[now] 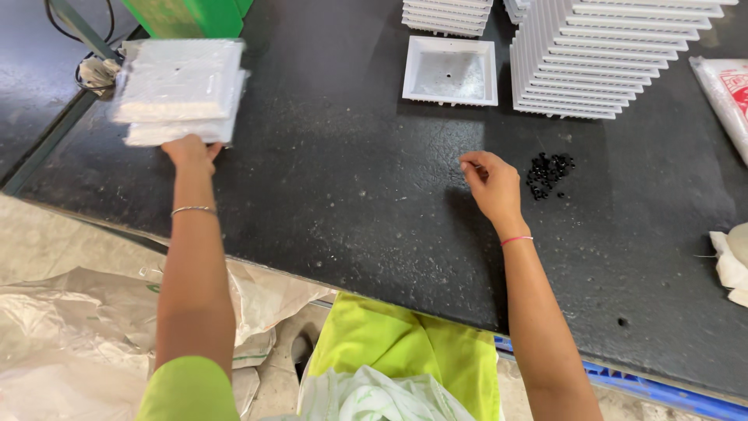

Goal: The person picks up square white plastic panels from a stack on the workbench, slides each into a clear plastic bag, and sets the wrapped panel aside. They also handle small black components on the table and wipe a panel surface with a white cloth.

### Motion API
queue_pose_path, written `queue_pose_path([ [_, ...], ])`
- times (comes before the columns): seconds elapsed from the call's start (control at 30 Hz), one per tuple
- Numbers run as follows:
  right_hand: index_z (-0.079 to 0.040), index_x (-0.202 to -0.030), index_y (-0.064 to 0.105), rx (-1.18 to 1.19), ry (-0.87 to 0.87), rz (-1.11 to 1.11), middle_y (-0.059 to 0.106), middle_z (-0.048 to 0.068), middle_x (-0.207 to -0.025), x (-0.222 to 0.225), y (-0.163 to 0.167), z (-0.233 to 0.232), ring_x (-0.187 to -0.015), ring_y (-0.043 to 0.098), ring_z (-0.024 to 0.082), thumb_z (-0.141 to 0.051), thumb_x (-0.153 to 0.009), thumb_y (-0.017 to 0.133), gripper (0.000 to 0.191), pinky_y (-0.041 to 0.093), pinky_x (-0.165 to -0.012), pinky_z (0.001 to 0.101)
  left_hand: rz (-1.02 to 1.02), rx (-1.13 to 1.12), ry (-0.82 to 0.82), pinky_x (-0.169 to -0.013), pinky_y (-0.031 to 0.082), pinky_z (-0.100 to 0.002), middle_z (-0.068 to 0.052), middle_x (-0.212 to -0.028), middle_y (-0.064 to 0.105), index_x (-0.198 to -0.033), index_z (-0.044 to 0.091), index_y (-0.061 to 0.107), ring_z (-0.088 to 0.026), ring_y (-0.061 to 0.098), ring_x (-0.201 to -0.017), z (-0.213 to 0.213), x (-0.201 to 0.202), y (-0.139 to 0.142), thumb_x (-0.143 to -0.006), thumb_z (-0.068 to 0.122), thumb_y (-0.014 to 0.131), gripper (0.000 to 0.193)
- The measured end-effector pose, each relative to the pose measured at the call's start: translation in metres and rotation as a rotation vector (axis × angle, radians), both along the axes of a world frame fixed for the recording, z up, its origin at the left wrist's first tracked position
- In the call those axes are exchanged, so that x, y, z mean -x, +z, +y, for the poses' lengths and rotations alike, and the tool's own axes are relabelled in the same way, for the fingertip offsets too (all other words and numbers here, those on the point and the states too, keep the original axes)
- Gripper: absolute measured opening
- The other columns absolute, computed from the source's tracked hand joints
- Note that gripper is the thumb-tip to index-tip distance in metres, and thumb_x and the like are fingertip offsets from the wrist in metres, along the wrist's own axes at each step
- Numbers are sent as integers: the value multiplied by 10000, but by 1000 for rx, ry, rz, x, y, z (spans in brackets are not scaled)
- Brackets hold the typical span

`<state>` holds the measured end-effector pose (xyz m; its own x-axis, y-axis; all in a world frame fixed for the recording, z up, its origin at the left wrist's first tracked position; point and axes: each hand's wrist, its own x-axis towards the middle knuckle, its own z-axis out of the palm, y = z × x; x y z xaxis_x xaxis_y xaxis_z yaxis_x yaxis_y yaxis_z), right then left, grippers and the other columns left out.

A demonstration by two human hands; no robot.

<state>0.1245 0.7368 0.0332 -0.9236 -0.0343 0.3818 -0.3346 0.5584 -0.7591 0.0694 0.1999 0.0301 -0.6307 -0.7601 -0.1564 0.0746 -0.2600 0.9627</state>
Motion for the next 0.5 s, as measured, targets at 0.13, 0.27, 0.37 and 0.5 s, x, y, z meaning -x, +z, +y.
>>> queue_pose_path([
  [0.13, -57, -1047, 748, 4, 1, -5, 749, 74, -878, -11, 7, 15, -745, 737, 135, -107, -963, 706, 106, 568, -699, 280, -64, -65, 40, -649, 677, -434, -137, -1382, 595, -1473, 186, 310, -317, 739, -1027, 42, -4, 17, -995, 51, 384, 502],
  [0.27, -54, -1044, 749, -4, 7, 13, 750, 76, -875, -16, 16, 24, -752, 738, 138, -107, -961, 710, 105, 567, -701, 281, -84, -94, 61, -645, 659, -430, -134, -1347, 639, -1437, 159, 434, -307, 748, -977, 52, -17, 35, -1011, 108, 400, 430],
  [0.37, -54, -1047, 749, -3, 8, -7, 748, 74, -866, -17, 18, 30, -740, 735, 138, -111, -963, 710, 109, 564, -692, 280, -143, 49, 177, -757, 635, -446, -179, -1315, 555, -1362, 99, 443, -344, 712, -1002, 52, -20, 35, -887, -8, 492, 489],
  [0.5, -53, -1061, 755, -62, 23, 52, 741, 84, -870, -18, 16, 39, -727, 715, 150, -108, -967, 717, 116, 550, -683, 283, -278, 225, 566, -886, 582, -469, -250, -1295, 466, -1317, 13, 422, -418, 631, -1087, 47, -22, 39, -900, 247, 661, 534],
])
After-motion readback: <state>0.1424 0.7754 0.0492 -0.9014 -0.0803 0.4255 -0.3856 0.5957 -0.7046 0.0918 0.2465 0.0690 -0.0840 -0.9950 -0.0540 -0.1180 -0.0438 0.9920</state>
